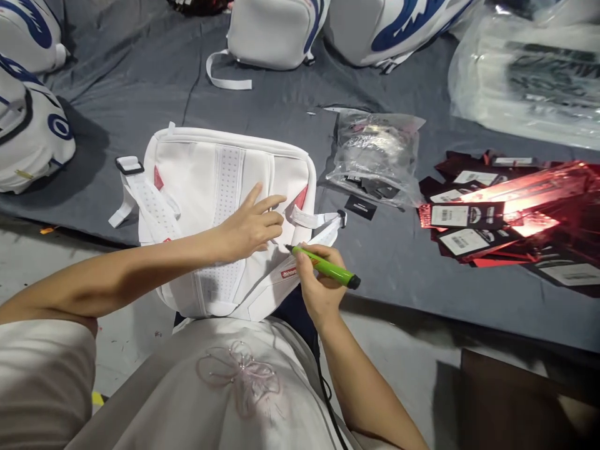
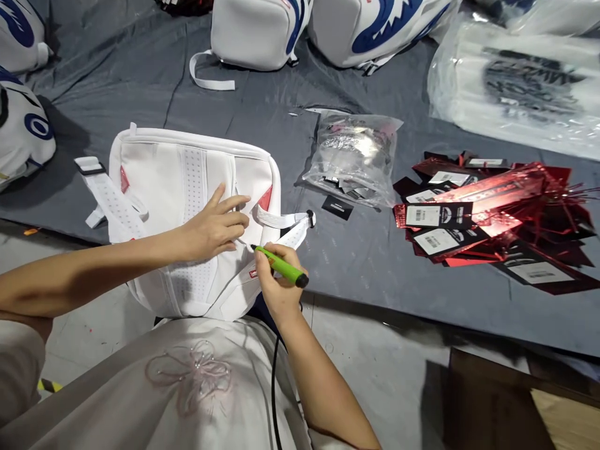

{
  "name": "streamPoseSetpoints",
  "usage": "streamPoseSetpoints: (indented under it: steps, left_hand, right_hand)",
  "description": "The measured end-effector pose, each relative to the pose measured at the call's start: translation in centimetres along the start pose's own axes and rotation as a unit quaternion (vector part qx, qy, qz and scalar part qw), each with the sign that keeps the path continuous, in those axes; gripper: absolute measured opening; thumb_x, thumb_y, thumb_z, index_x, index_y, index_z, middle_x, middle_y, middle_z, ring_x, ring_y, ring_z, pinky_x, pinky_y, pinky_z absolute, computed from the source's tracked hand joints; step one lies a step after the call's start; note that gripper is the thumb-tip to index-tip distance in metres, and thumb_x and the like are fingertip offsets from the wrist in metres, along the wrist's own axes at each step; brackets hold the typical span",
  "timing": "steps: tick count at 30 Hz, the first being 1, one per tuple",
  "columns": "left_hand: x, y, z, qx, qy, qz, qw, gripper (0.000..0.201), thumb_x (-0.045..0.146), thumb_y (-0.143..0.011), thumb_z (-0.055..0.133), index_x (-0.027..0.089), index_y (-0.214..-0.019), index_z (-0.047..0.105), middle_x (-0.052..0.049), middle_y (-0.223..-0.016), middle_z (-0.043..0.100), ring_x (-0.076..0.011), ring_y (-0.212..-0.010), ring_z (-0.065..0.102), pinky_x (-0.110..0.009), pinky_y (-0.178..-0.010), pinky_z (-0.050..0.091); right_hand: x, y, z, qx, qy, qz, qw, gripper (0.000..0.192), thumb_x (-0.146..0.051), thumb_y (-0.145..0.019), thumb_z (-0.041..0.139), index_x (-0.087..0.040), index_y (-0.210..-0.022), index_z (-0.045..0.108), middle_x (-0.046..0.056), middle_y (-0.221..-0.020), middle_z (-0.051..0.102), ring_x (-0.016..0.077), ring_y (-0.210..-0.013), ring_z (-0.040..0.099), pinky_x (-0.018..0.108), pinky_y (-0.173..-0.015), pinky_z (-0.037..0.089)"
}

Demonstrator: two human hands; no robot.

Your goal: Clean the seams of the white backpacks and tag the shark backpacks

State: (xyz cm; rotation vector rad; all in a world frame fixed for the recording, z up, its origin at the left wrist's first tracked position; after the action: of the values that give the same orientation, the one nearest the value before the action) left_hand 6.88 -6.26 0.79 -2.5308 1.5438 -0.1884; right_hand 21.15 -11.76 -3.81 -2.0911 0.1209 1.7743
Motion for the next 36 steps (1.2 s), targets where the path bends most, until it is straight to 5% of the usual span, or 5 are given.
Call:
streamPoseSetpoints:
  steps: [6, 12, 36]
  left_hand:
    - [1.0, 0.3, -0.2, 0.041, -0.034, 0.022, 0.998, 0.005, 0.016, -0.086, 0.064, 0.018, -0.082, 0.061, -0.003, -0.107, 0.067, -0.0315, -0.139, 0.039, -0.071, -0.118, 0.025]
    - [1.3, 0.6, 0.1, 0.08, -0.048, 0.024, 0.995, 0.013, 0.014, -0.09, 0.057, 0.018, -0.079, 0.062, -0.005, -0.107, 0.068, -0.0306, -0.14, 0.037, -0.071, -0.116, 0.027]
    - [0.9, 0.3, 0.6, 0.056, -0.031, 0.002, 0.998, 0.017, 0.015, -0.092, 0.053, 0.019, -0.081, 0.064, -0.007, -0.11, 0.067, -0.029, -0.139, 0.039, -0.069, -0.116, 0.027]
  right_hand:
    - [-0.7, 0.2, -0.2, 0.064, 0.037, -0.02, 0.997, 0.014, -0.032, -0.085, 0.067, -0.02, -0.08, 0.062, -0.002, -0.064, 0.064, 0.0129, -0.053, 0.057, 0.026, -0.051, 0.045]
    - [-0.1, 0.5, 0.6, 0.041, 0.034, 0.004, 0.999, 0.017, -0.036, -0.086, 0.067, -0.019, -0.083, 0.064, -0.003, -0.065, 0.063, 0.0123, -0.051, 0.055, 0.026, -0.05, 0.044]
    - [0.8, 0.5, 1.3, 0.025, 0.044, 0.042, 0.998, 0.025, -0.044, -0.088, 0.065, -0.019, -0.086, 0.062, -0.002, -0.065, 0.06, 0.0127, -0.05, 0.052, 0.029, -0.049, 0.043]
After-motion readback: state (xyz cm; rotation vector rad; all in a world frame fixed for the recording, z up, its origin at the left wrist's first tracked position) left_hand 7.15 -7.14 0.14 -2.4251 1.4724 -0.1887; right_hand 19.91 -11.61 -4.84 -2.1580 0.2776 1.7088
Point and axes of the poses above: each hand's wrist, its own y-axis away from the middle knuckle, its own z-axis out of the palm, x = y × z, the point moved 8 cm from there along -y, towards the middle knuckle
